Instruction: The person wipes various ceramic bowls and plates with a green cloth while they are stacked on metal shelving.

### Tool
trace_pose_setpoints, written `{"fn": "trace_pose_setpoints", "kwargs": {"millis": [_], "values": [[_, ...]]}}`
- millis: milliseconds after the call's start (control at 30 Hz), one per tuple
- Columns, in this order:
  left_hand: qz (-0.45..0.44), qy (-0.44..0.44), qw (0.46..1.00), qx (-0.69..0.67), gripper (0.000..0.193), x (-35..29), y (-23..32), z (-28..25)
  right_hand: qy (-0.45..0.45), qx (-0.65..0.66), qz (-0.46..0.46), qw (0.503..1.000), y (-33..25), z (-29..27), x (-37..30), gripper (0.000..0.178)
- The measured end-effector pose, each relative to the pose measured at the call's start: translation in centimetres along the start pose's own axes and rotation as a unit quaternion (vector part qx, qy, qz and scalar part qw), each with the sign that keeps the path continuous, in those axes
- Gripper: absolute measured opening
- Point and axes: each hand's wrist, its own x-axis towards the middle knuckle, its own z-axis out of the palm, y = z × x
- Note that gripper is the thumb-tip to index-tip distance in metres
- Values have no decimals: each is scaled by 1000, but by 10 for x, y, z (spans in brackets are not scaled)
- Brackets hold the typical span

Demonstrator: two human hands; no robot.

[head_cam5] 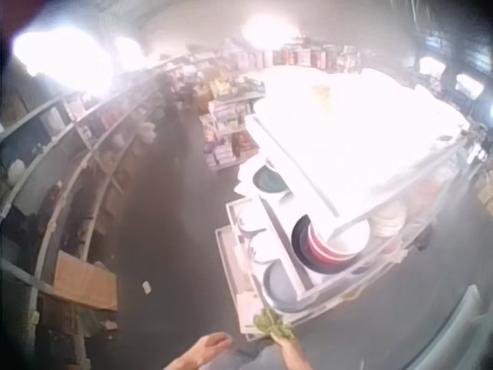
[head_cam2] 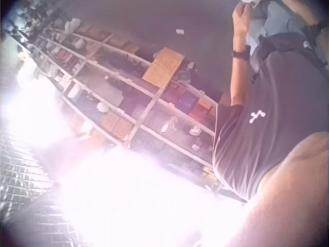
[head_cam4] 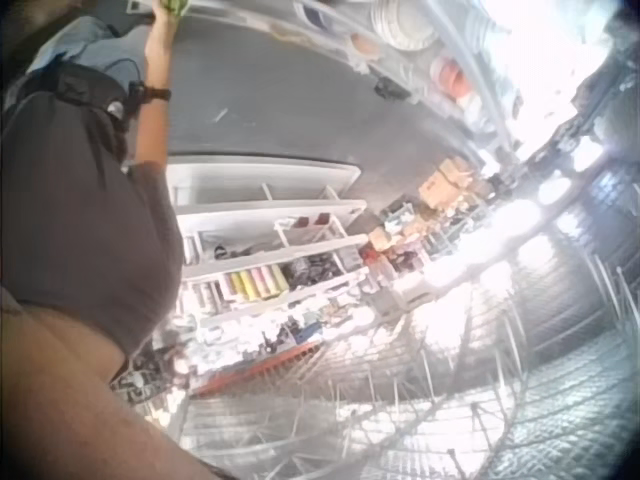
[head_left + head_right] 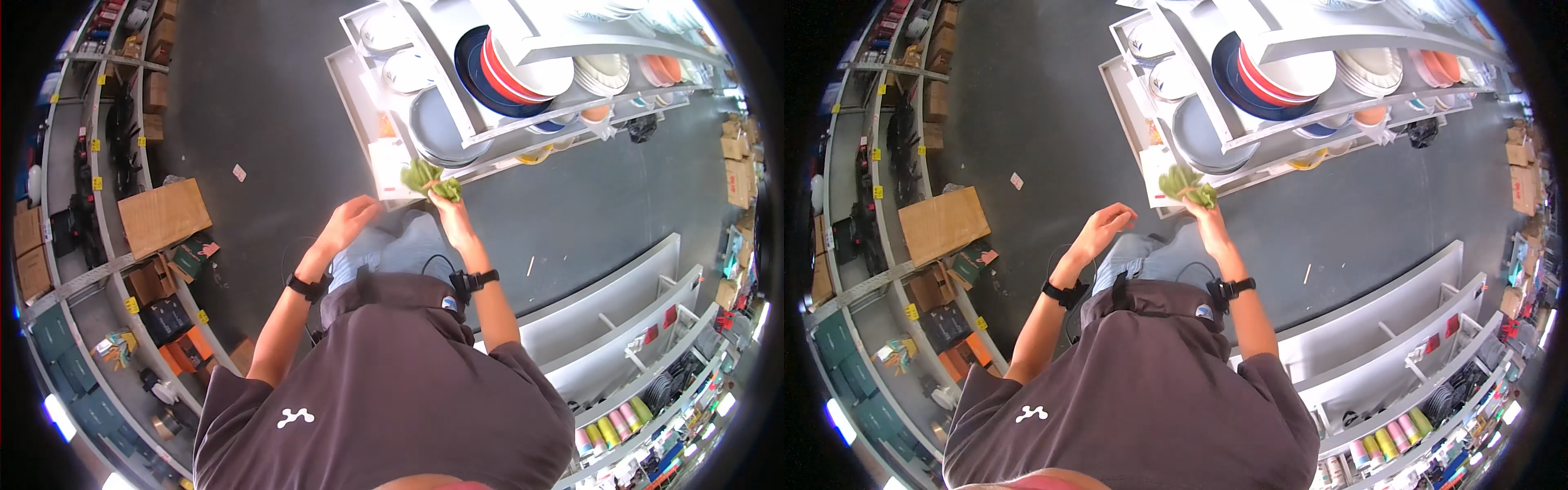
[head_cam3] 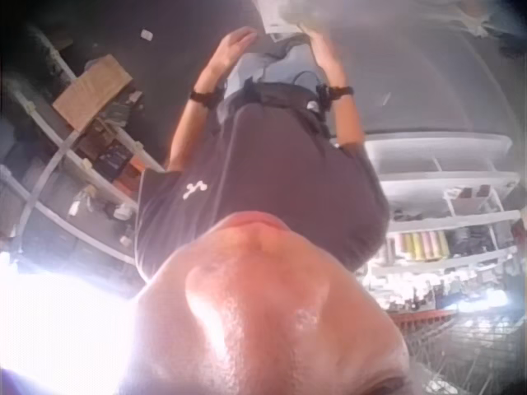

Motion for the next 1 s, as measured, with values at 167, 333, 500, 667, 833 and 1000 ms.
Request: {"fn": "trace_pose_setpoints", "kwargs": {"millis": [167,333,500,667,833,1000], "values": [[-14,-43,997,56,25,32,-14,-3,-132,472,-18,871,13,-7,57,22],[-51,-27,998,11,29,62,-27,-5,51,533,-59,842,24,-25,110,25],[-18,-72,995,70,25,119,-37,-10,83,545,-125,825,55,-84,127,48],[-46,-28,998,-27,27,176,-46,-18,146,351,-167,910,32,-102,117,45],[-47,23,997,-52,31,226,-34,-17,328,-17,-161,931,22,-57,88,58],[-3,42,996,77,51,273,-64,-3,367,-417,-177,812,26,-10,90,67]]}}
